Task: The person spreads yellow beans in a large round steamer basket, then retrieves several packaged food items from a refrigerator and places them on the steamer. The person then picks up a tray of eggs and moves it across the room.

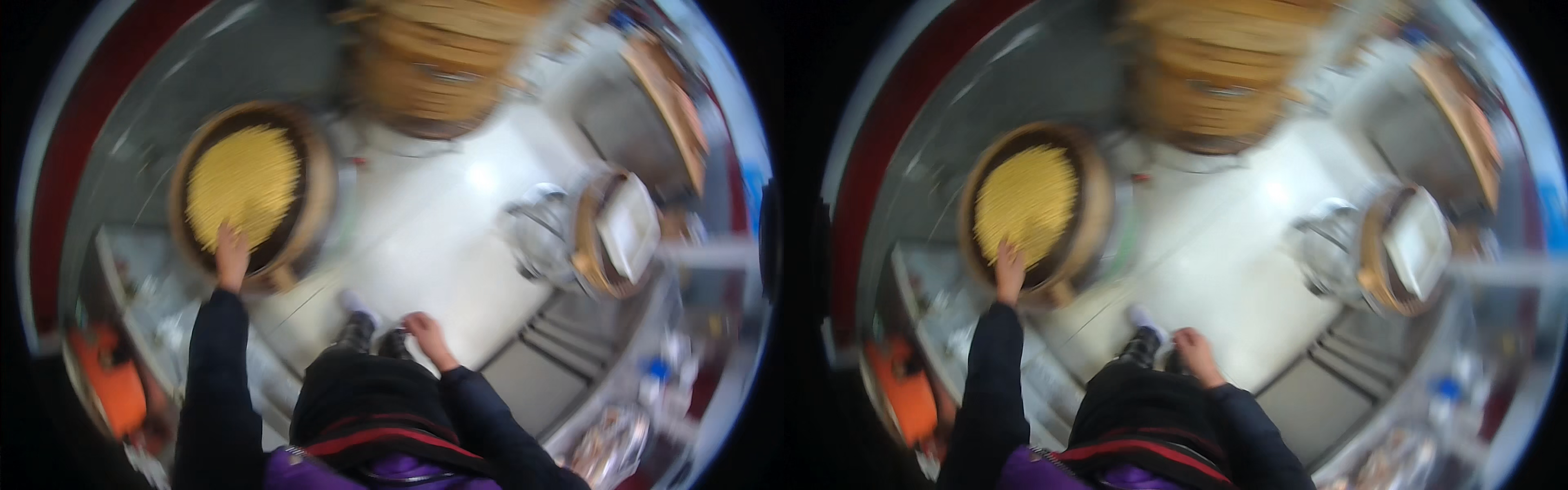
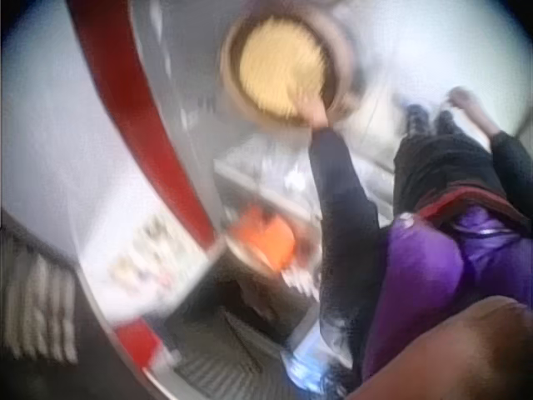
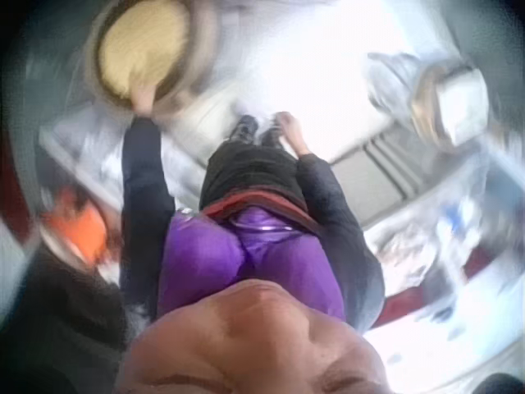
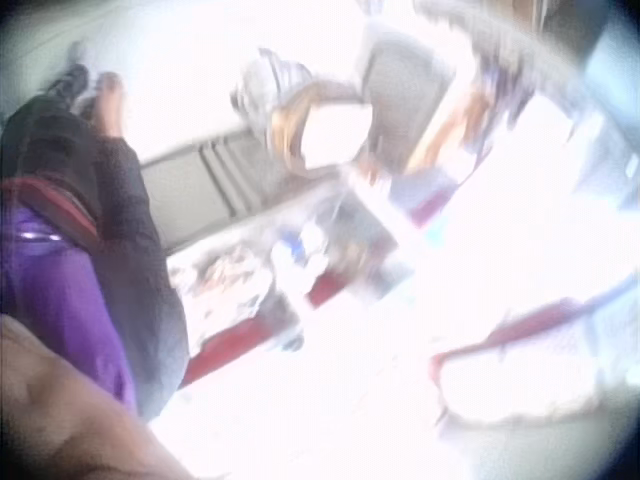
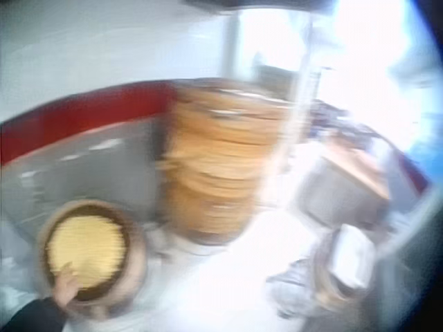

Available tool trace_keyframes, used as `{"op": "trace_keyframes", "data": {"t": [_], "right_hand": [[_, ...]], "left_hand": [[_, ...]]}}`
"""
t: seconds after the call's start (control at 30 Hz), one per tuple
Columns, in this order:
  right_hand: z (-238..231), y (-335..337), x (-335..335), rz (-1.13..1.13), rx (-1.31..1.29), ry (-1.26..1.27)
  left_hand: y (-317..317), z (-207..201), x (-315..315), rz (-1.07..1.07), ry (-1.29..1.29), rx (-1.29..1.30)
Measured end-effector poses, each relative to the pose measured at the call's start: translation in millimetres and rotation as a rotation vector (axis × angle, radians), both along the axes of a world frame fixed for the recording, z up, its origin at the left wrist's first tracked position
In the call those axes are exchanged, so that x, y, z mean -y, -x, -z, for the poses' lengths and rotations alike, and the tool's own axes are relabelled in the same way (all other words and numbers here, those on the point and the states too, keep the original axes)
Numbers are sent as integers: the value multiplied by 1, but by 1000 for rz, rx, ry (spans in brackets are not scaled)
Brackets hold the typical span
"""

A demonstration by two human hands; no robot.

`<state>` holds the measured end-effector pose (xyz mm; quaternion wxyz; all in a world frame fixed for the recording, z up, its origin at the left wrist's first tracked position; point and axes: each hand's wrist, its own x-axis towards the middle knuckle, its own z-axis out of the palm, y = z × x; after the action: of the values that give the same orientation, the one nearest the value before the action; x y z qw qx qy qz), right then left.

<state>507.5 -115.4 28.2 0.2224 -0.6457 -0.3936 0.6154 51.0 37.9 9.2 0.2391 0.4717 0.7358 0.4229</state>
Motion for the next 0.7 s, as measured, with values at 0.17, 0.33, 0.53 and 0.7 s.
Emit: {"op": "trace_keyframes", "data": {"t": [0.17, 0.33, 0.53, 0.7], "right_hand": [[3, -47, 66, 208, 204, -118], [-3, -115, 145, 500, 255, 7], [7, -184, 219, 845, 181, 154], [35, -214, 192, 907, 57, 195]], "left_hand": [[-231, 42, 109, 759, 181, -152], [-442, 0, 191, 1069, 615, 322], [-496, -10, 155, 1022, 842, 456], [-510, 31, 88, 1417, 749, -207]]}}
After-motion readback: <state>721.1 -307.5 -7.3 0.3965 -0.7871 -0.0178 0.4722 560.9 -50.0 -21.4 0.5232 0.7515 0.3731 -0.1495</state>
